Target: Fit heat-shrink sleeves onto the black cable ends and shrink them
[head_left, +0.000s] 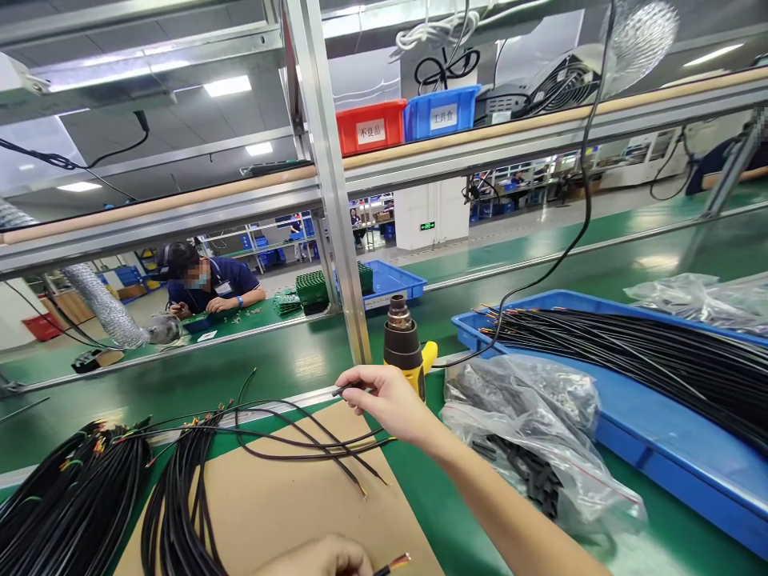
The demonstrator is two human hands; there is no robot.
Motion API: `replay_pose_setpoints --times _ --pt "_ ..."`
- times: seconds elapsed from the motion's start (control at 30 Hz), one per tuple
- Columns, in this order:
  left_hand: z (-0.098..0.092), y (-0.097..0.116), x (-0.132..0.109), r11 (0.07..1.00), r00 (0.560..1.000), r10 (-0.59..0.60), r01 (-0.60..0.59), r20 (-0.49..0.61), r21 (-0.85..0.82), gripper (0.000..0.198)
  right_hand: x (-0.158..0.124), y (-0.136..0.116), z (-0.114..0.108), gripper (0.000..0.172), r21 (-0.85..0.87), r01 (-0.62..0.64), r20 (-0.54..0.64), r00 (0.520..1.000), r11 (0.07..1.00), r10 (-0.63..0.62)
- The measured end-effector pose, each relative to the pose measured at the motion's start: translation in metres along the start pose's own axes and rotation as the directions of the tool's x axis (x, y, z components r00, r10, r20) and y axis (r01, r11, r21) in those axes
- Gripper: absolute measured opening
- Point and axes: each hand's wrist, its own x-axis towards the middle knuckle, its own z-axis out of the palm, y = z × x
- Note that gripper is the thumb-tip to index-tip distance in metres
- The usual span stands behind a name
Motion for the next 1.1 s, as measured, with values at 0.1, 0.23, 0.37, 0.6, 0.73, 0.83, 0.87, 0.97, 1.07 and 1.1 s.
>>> replay_pose_setpoints --times 0.1,0.23,0.37,0.6,0.73,0.83,0.87,0.97,1.07,1.1 --pt "-0.016 0.018 -0.004 0.985 0.980 0.066 -0.094 -0.186 -0.146 0.038 0.001 -0.001 -0.004 0.015 0.051 0.007 -0.039 0.999 0.999 -0.005" --pt "-0.038 0.049 -0.007 0.947 0.859 0.080 -0.224 -0.505 -0.230 0.046 0.003 -0.003 -0.005 0.016 0.108 -0.008 -0.099 0.995 0.994 0.019" --pt "-0.045 0.071 -0.007 0.890 0.762 0.129 -0.371 -0.635 -0.265 0.043 0.004 -0.003 0.000 0.017 0.098 -0.050 -0.088 0.994 0.994 0.058" --pt "-0.046 0.072 -0.002 0.803 0.723 0.197 -0.506 -0.662 -0.314 0.029 0.005 0.004 0.005 0.024 0.119 -0.118 -0.020 0.992 0.986 0.121" --pt "-0.044 0.069 -0.001 0.803 0.678 0.177 -0.519 -0.714 -0.293 0.025 0.005 0.005 0.006 0.027 0.156 -0.137 0.008 0.990 0.978 0.137" --pt "-0.043 0.065 0.003 0.833 0.626 0.211 -0.517 -0.750 -0.196 0.038 0.003 0.003 0.007 0.028 0.191 -0.150 0.027 0.989 0.970 0.148" --pt "-0.043 0.064 0.004 0.844 0.609 0.228 -0.512 -0.760 -0.158 0.041 0.003 0.003 0.008 0.028 0.201 -0.154 0.028 0.988 0.967 0.151" --pt "-0.044 0.062 0.006 0.862 0.570 0.269 -0.502 -0.776 -0.070 0.042 0.002 0.001 0.009 0.028 0.230 -0.160 0.033 0.987 0.960 0.157" --pt "-0.044 0.062 0.005 0.859 0.559 0.295 -0.511 -0.775 -0.042 0.041 0.001 0.000 0.010 0.026 0.235 -0.163 0.044 0.987 0.958 0.157" --pt "-0.044 0.062 0.005 0.857 0.558 0.303 -0.514 -0.772 -0.035 0.041 0.001 0.001 0.010 0.025 0.231 -0.163 0.046 0.987 0.959 0.157"
